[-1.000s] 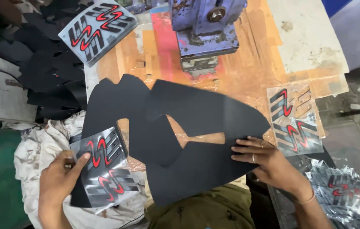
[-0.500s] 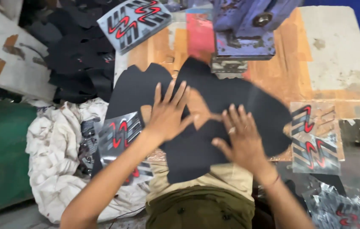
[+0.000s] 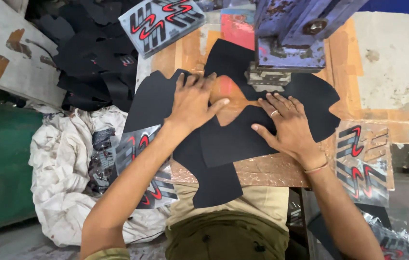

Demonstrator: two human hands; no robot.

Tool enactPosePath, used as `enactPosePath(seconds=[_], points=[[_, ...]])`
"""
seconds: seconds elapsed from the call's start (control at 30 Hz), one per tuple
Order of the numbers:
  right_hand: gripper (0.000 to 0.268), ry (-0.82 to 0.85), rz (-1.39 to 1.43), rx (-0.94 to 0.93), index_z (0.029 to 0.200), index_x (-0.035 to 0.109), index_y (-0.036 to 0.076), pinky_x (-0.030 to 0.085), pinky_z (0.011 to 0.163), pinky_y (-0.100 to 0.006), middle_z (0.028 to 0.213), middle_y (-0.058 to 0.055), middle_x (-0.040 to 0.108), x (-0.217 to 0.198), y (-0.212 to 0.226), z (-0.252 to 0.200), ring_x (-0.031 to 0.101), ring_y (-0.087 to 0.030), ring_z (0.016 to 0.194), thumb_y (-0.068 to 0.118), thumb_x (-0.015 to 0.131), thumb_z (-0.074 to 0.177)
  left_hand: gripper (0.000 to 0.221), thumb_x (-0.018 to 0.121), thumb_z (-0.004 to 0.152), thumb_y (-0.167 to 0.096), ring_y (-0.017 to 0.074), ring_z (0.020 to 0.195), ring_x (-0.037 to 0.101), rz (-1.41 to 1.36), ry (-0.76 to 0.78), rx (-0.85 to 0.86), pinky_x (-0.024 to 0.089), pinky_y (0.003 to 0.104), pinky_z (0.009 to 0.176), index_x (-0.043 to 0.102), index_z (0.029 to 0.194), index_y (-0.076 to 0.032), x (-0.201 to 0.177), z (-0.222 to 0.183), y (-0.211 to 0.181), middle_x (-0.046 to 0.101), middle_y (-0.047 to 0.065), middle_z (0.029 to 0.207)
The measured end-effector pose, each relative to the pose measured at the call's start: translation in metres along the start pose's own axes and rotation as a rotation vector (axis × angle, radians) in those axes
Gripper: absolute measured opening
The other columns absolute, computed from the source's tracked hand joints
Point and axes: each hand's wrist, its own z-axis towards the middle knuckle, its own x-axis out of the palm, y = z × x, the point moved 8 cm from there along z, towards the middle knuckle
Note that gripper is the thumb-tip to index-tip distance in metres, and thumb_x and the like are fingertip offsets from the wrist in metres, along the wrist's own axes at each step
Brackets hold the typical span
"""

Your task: Using a heat press machine to apply decorative graphics to precut black fabric pieces.

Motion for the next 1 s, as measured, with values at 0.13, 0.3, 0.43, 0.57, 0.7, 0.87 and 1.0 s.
enactPosePath(seconds=[0.13, 0.3, 0.43, 0.57, 0.7, 0.87, 1.0], points=[[0.055, -0.021, 0.04, -0.015, 0.137, 0.064, 0.007, 0.039, 0.114, -0.053, 0.141, -0.018, 0.062, 0.0, -0.002, 0.001, 0.056, -0.036, 0.134, 0.042, 0.069, 0.094, 0.068, 0.062, 0.094, -0.058, 0.0374, 0.136, 0.049, 0.006, 0.055, -0.065, 0.031, 0.058, 0.121, 0.061, 0.141, -0.008, -0.004, 0.018, 0.004, 0.061, 0.018, 0.138], [0.05, -0.014, 0.069, -0.005, 0.133, 0.066, 0.007, 0.041, 0.113, -0.05, 0.139, -0.018, 0.063, 0.005, -0.004, 0.001, 0.057, -0.036, 0.132, 0.037, 0.071, 0.094, 0.076, 0.062, 0.094, -0.064, 0.048, 0.149, 0.03, 0.06, -0.149, 0.15, 0.022, 0.062, 0.12, 0.06, 0.142, -0.005, 0.053, 0.042, -0.027, 0.045, 0.025, 0.156], [0.046, -0.027, 0.116, 0.103, 0.134, 0.066, 0.004, 0.039, 0.119, -0.053, 0.142, -0.017, 0.063, 0.007, -0.014, -0.008, 0.053, -0.036, 0.139, 0.032, 0.069, 0.098, 0.078, 0.055, 0.088, -0.073, 0.0442, 0.151, 0.02, -0.107, 0.062, 0.04, 0.011, 0.07, 0.118, 0.058, 0.143, -0.019, 0.055, 0.046, -0.037, 0.034, 0.019, 0.16], [0.044, -0.052, 0.142, 0.159, 0.131, 0.066, 0.002, 0.039, 0.12, -0.053, 0.143, -0.018, 0.061, 0.002, -0.018, -0.012, 0.052, -0.038, 0.14, 0.032, 0.069, 0.099, 0.089, 0.055, 0.083, -0.082, 0.0417, 0.152, 0.022, -0.081, 0.078, 0.072, 0.011, 0.07, 0.119, 0.056, 0.148, -0.02, 0.053, 0.044, -0.033, 0.035, 0.015, 0.161], [0.05, -0.021, 0.122, 0.142, 0.139, 0.062, -0.001, 0.037, 0.12, -0.053, 0.145, -0.022, 0.058, -0.021, -0.009, -0.04, 0.05, -0.042, 0.142, 0.025, 0.072, 0.097, 0.096, 0.06, 0.081, -0.087, 0.0441, 0.151, 0.023, -0.048, 0.044, 0.144, 0.017, 0.068, 0.12, 0.058, 0.146, -0.017, 0.059, 0.039, -0.037, 0.034, 0.016, 0.163], [0.101, -0.395, -0.137, 0.806, 0.141, 0.042, -0.024, 0.034, 0.115, -0.05, 0.147, -0.038, 0.046, -0.094, -0.025, -0.173, 0.044, -0.047, 0.138, 0.03, 0.091, 0.071, 0.114, 0.074, 0.061, -0.086, 0.0477, 0.145, 0.026, -0.054, 0.046, 0.132, 0.026, 0.068, 0.115, 0.054, 0.149, -0.018, 0.041, 0.03, -0.042, 0.032, 0.021, 0.157], [0.051, -0.591, 0.339, 1.313, 0.127, 0.064, -0.003, 0.048, 0.102, -0.035, 0.126, -0.013, 0.069, -0.048, -0.148, -0.406, 0.062, -0.022, 0.113, 0.032, 0.085, 0.096, 0.114, 0.078, 0.059, -0.082, 0.0487, 0.146, 0.025, -0.05, 0.102, 0.117, 0.025, 0.067, 0.115, 0.051, 0.148, -0.016, 0.045, 0.029, -0.048, 0.032, 0.023, 0.158]])
